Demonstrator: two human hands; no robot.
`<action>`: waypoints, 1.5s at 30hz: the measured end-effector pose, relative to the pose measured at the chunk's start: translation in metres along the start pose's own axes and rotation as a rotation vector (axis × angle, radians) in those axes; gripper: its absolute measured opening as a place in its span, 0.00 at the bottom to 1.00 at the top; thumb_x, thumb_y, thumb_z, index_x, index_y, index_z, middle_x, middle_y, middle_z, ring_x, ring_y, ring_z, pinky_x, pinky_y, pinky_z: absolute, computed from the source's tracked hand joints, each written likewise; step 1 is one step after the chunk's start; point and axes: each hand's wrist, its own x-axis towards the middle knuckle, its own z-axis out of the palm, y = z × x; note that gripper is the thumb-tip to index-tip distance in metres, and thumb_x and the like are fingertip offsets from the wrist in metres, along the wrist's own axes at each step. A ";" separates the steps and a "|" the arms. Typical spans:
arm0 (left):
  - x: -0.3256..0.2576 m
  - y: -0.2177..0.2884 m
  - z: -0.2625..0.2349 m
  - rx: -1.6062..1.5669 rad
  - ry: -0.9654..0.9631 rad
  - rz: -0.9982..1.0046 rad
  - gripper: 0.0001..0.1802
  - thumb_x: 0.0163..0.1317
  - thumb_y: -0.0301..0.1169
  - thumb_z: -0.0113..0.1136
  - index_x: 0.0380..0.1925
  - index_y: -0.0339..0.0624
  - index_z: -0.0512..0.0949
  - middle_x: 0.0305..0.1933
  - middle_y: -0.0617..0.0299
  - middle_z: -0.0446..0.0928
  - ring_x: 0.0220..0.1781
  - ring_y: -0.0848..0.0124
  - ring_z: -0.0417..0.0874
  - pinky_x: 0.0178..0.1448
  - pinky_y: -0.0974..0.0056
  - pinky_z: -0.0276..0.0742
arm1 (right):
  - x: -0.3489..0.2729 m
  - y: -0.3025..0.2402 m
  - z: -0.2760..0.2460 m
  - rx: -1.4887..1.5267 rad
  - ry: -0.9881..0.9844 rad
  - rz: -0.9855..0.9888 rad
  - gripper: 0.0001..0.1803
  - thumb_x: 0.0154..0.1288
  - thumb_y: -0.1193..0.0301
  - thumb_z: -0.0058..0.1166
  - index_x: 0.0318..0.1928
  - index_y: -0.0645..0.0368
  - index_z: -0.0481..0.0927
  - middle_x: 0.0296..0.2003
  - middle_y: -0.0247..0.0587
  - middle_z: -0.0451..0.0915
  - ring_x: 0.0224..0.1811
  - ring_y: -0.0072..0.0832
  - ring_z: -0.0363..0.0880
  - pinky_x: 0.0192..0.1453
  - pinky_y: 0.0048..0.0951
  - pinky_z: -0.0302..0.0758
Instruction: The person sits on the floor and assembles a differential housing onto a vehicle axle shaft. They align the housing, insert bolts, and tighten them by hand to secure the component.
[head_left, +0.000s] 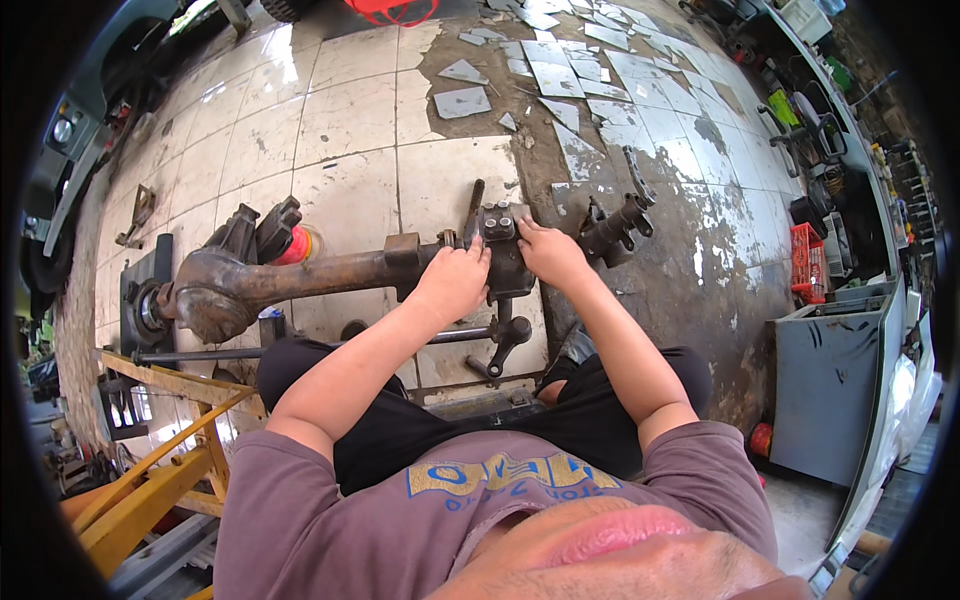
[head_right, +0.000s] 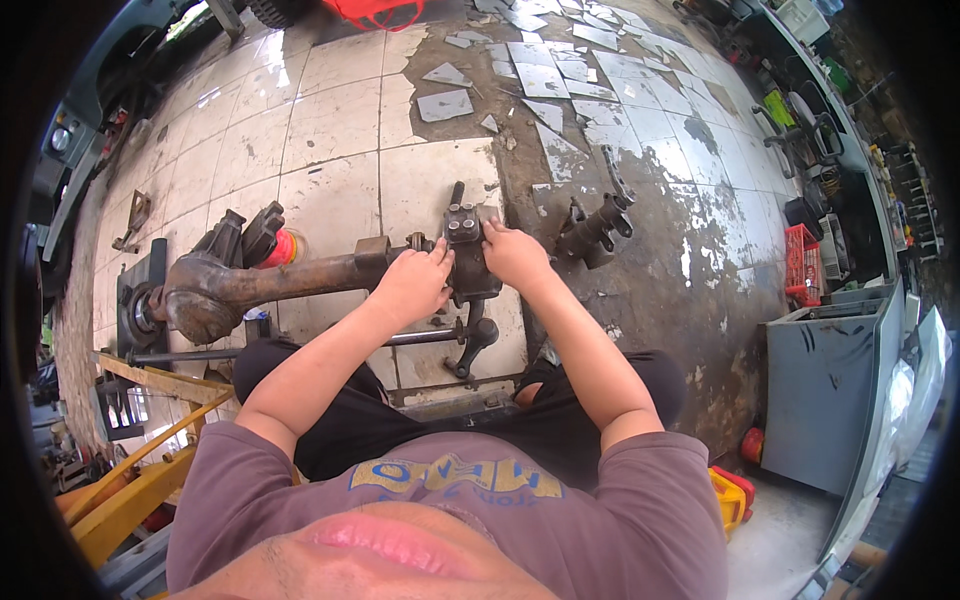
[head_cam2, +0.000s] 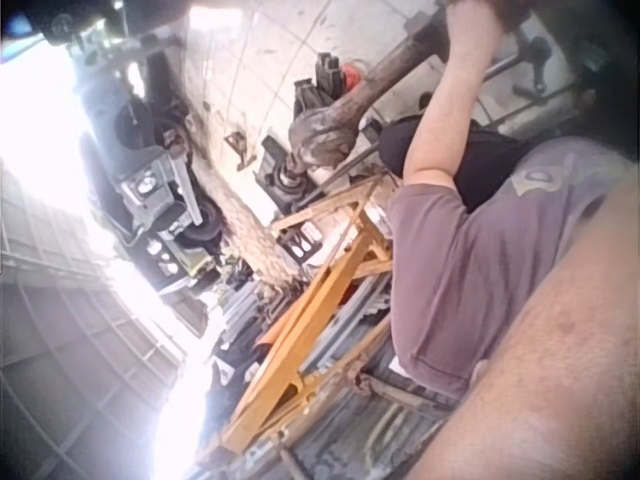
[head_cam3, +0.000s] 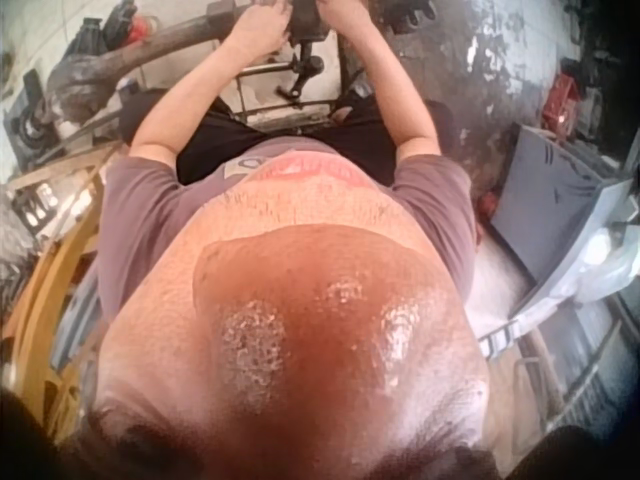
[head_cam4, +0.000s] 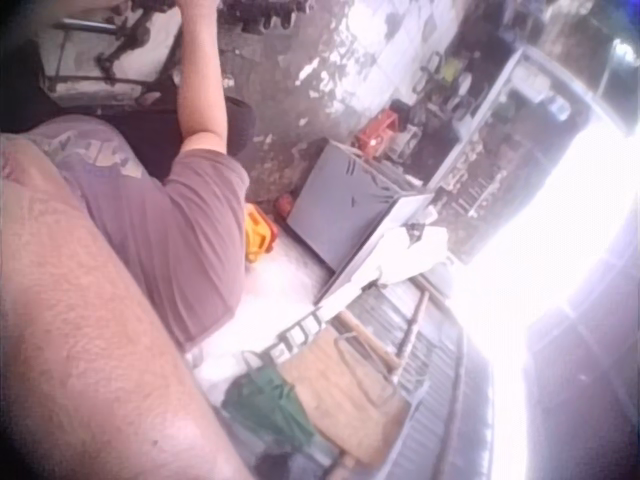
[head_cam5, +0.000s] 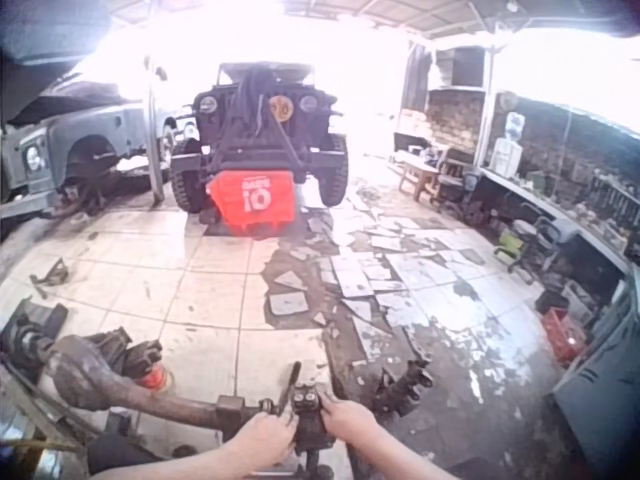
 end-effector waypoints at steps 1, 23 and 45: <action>0.000 0.001 0.000 0.004 0.001 0.004 0.39 0.65 0.43 0.73 0.71 0.31 0.77 0.76 0.38 0.76 0.58 0.58 0.90 0.66 0.54 0.81 | 0.001 0.005 -0.004 -0.021 -0.086 0.011 0.25 0.77 0.60 0.52 0.69 0.51 0.84 0.71 0.43 0.82 0.61 0.50 0.88 0.68 0.52 0.83; -0.001 -0.001 0.001 0.014 -0.016 -0.006 0.38 0.66 0.43 0.71 0.72 0.31 0.77 0.77 0.39 0.76 0.58 0.58 0.89 0.66 0.54 0.82 | 0.000 -0.013 -0.027 -0.052 -0.196 0.027 0.26 0.77 0.62 0.53 0.71 0.53 0.82 0.72 0.43 0.81 0.62 0.50 0.87 0.68 0.50 0.82; 0.002 0.002 -0.001 -0.013 -0.003 0.007 0.38 0.66 0.43 0.72 0.71 0.30 0.78 0.76 0.37 0.76 0.59 0.58 0.89 0.67 0.54 0.81 | -0.004 0.000 -0.012 0.018 -0.038 0.032 0.26 0.76 0.59 0.53 0.69 0.47 0.85 0.69 0.40 0.84 0.60 0.46 0.89 0.68 0.49 0.84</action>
